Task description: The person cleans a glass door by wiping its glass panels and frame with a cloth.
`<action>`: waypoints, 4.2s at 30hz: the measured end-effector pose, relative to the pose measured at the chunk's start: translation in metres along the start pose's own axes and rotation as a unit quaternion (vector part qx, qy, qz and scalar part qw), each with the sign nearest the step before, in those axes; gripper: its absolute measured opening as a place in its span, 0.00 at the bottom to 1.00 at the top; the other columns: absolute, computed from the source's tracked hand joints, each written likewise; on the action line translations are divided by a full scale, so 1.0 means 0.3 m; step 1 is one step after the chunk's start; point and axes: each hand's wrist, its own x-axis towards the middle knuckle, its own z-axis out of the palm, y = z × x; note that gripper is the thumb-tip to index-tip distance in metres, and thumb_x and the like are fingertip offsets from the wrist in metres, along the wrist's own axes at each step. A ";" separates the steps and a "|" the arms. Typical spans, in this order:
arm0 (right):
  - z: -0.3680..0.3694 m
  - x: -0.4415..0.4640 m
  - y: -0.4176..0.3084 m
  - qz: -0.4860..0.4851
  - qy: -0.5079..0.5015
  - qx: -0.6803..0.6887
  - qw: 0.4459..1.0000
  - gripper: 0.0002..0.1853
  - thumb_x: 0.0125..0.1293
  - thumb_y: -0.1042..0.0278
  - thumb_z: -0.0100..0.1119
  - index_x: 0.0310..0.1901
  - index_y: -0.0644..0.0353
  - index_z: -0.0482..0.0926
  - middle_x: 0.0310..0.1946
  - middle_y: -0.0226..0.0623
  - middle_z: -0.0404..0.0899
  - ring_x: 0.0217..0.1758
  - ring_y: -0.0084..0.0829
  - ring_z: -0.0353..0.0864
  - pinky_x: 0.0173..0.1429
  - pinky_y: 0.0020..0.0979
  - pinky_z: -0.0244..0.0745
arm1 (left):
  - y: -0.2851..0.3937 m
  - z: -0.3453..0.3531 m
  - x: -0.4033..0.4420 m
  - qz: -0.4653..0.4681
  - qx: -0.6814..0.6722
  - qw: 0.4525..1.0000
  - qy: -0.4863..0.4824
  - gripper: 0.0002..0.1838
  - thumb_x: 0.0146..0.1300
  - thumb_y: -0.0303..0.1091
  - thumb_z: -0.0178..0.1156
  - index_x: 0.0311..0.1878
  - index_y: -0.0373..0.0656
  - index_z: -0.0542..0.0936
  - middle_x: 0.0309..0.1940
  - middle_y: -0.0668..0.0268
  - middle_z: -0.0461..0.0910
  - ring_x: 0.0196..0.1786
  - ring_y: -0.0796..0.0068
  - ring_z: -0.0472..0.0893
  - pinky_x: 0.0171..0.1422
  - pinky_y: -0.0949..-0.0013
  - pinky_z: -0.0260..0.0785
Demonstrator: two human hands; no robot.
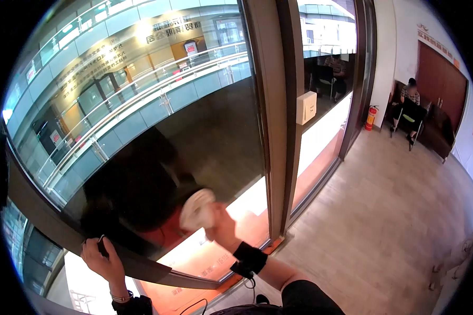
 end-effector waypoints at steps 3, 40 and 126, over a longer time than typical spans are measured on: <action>-0.030 0.071 -0.102 -0.046 -0.162 -0.046 0.985 0.36 0.42 0.72 0.66 0.60 0.45 0.75 0.53 0.43 0.70 0.50 0.47 0.78 0.46 0.39 0.80 | 0.019 -0.017 0.011 -0.008 -0.021 1.000 -0.011 0.08 0.63 0.33 0.57 0.33 0.39 0.72 0.27 0.58 0.71 0.34 0.56 0.71 0.46 0.57 0.62; 0.041 0.461 -0.567 -0.283 -0.181 -0.069 0.939 0.38 0.46 0.69 0.67 0.65 0.44 0.71 0.43 0.38 0.70 0.40 0.42 0.79 0.34 0.38 0.78 | -0.003 -0.044 0.013 0.003 -0.041 0.998 -0.041 0.09 0.61 0.33 0.57 0.34 0.36 0.73 0.30 0.55 0.71 0.36 0.52 0.72 0.49 0.55 0.62; 0.177 -0.525 -1.956 -0.365 -0.569 0.294 0.676 0.32 0.55 0.65 0.68 0.60 0.71 0.71 0.59 0.53 0.74 0.62 0.51 0.75 0.65 0.42 0.72 | -0.503 -2.191 -0.162 0.141 -0.682 0.712 0.094 0.28 0.76 0.51 0.41 0.19 0.46 0.63 0.17 0.65 0.67 0.19 0.67 0.72 0.54 0.48 0.65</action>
